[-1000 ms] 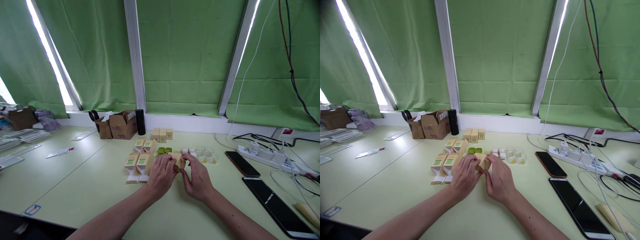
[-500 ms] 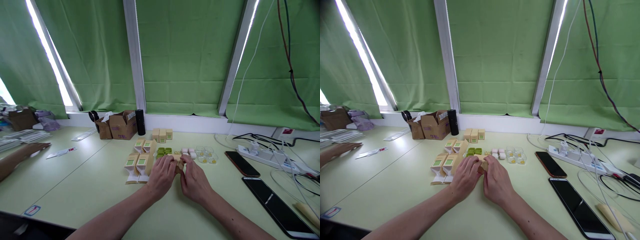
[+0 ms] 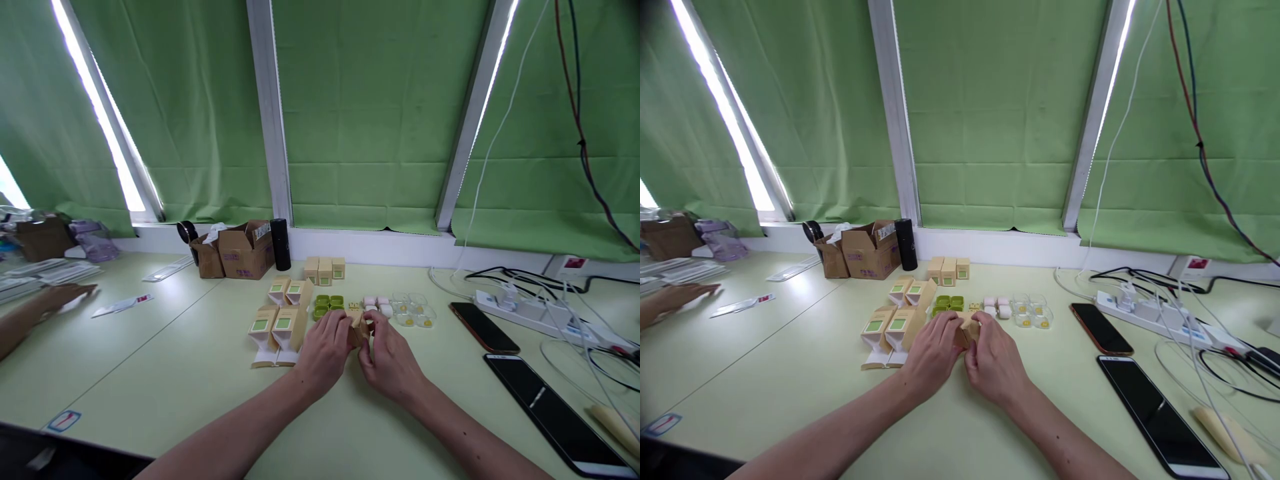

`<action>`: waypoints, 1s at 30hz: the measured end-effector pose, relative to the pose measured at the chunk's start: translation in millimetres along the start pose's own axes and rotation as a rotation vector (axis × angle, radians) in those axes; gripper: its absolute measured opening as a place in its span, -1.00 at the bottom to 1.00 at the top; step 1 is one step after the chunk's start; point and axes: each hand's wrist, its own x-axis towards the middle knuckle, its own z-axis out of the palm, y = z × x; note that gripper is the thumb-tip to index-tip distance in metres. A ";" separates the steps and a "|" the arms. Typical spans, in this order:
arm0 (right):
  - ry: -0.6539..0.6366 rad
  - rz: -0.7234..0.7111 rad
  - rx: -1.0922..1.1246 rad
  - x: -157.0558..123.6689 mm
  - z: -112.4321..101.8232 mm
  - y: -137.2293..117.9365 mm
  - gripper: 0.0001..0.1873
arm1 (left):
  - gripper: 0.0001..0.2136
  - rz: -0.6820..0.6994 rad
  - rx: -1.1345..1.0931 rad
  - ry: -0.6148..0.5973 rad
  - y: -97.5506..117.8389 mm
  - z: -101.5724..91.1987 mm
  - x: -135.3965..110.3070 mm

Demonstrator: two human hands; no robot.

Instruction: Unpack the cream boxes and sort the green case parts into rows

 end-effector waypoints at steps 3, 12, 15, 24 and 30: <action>0.003 0.010 0.014 -0.3 0.4 0.9 -0.50 | -0.63 -0.043 -0.053 -0.017 -1.3 0.3 -0.9; 0.082 0.064 0.181 3.9 -4.1 7.9 -0.68 | -0.45 -0.160 -0.263 -0.021 -3.7 3.9 -5.8; 0.111 0.078 0.218 4.7 -4.0 11.8 -0.63 | -0.50 -0.171 -0.339 0.000 -3.6 2.4 -5.6; 0.361 -0.197 0.072 17.5 -16.5 29.9 -0.52 | -0.55 -0.220 -0.409 -0.072 -1.5 -1.5 -2.8; 0.334 -0.321 -0.004 19.6 -16.1 49.2 -0.37 | -0.34 -0.236 -0.419 -0.079 -2.4 0.5 -4.4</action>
